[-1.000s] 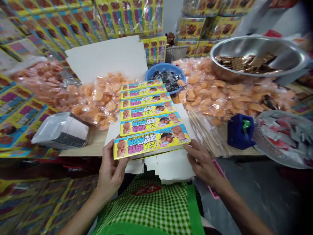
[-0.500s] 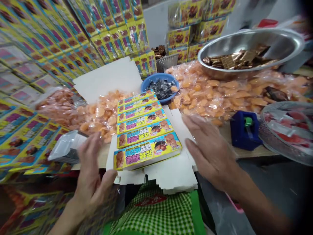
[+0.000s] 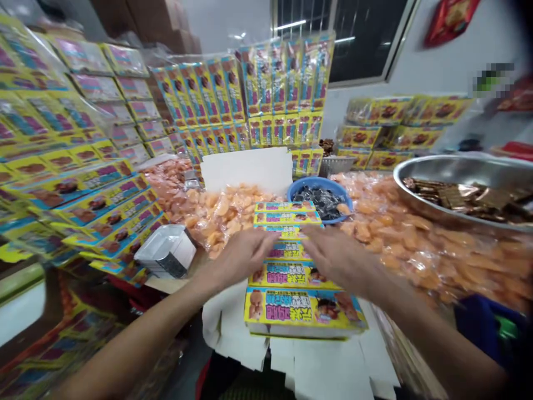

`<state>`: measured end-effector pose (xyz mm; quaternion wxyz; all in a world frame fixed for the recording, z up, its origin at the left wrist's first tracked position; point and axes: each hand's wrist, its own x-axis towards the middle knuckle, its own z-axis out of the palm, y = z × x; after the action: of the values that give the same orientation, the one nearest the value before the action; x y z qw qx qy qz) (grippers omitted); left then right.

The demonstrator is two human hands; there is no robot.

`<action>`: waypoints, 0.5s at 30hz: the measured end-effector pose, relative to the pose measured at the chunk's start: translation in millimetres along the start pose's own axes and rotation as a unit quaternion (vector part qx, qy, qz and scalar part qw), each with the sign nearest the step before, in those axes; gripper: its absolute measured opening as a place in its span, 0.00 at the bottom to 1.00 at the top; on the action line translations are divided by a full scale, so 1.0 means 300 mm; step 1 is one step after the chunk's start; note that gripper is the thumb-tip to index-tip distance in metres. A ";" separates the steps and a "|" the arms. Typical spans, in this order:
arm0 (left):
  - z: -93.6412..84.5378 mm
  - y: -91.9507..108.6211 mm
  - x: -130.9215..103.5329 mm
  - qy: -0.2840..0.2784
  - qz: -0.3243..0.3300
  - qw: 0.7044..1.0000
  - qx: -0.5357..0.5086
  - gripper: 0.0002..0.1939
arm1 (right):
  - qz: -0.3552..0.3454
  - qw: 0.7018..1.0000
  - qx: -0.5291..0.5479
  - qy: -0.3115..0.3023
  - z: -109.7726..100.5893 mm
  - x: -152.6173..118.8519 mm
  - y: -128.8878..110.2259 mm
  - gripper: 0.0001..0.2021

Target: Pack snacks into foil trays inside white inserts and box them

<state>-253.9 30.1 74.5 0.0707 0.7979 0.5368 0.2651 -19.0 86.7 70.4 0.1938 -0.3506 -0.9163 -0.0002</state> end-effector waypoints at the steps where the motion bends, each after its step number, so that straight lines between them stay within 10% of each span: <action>1: -0.011 -0.030 0.050 0.026 -0.008 1.000 0.008 0.24 | 0.010 1.000 0.002 0.024 0.003 0.058 0.031 0.28; 5: 0.005 -0.151 0.167 -0.025 -0.054 0.995 0.082 0.24 | 0.017 0.997 -0.001 0.073 0.143 0.226 0.152 0.33; 9: 0.043 -0.179 0.140 -0.070 -0.038 0.992 0.102 0.25 | 0.016 0.998 -0.031 0.055 0.310 0.201 0.223 0.33; 15: 0.074 -0.179 0.163 -0.003 -0.077 0.996 0.040 0.18 | -0.052 0.992 -0.003 0.115 0.274 0.192 0.246 0.27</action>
<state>-272.9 99.9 51.3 0.0603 0.7568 0.6071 0.2348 -40.0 190.5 5.0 0.2962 -0.3005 -0.9051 -0.0533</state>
